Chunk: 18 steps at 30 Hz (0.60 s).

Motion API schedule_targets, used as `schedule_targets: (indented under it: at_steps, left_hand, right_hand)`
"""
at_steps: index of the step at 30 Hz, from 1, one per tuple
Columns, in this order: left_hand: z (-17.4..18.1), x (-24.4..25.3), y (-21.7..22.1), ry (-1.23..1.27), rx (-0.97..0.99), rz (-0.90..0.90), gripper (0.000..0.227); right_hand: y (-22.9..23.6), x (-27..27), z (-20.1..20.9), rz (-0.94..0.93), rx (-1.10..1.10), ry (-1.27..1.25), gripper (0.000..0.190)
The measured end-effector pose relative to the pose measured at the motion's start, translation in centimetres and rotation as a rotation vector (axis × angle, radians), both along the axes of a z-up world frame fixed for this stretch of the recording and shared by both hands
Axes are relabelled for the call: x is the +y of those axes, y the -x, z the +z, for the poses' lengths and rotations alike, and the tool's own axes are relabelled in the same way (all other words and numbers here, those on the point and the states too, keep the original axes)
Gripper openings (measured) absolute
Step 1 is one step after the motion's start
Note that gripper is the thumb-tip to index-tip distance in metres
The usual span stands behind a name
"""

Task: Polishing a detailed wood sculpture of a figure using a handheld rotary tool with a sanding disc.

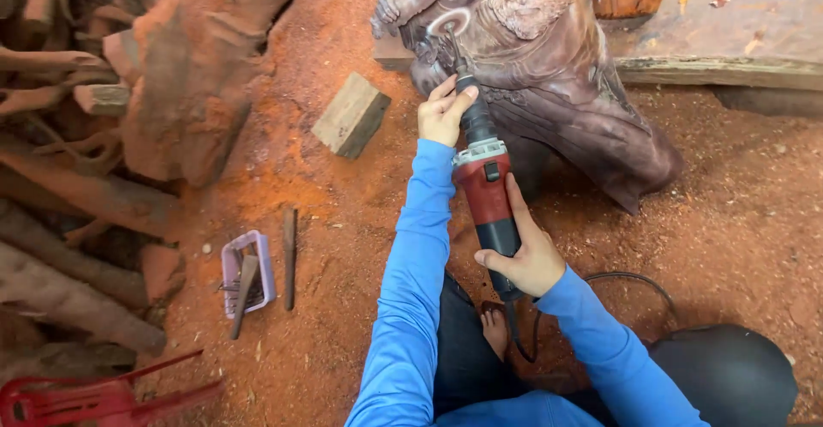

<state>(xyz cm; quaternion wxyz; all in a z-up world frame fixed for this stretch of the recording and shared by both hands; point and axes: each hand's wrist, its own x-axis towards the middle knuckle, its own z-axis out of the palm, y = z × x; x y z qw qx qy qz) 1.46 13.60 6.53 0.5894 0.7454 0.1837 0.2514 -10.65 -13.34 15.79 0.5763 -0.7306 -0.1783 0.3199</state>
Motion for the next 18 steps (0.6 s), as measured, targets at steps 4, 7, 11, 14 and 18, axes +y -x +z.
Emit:
schedule_targets:
  at_steps: [4, 7, 11, 14, 18]
  left_hand:
    - [2.7, -2.2, 1.4, -0.015, 0.017, 0.024, 0.032]
    - [5.4, -4.9, 4.9, -0.056, -0.161, -0.064, 0.027]
    - [3.2, -6.0, 10.7, 0.021, -0.170, -0.120, 0.027]
    - [-1.3, -4.7, 11.8, 0.006, -0.084, -0.061, 0.025]
    - [-1.2, -4.9, 11.0, 0.059, -0.187, 0.025, 0.018]
  right_hand:
    - [0.6, -1.7, -2.3, 0.005, -0.010, -0.037, 0.127]
    - [2.4, -3.1, -6.1, 0.026, -0.113, -0.047, 0.123]
    - [4.5, -4.7, -10.3, 0.076, -0.085, -0.175, 0.125]
    - [5.2, -5.2, -12.1, 0.082, -0.040, -0.112, 0.128]
    - [2.7, -6.5, -11.5, 0.168, -0.196, 0.169, 0.133]
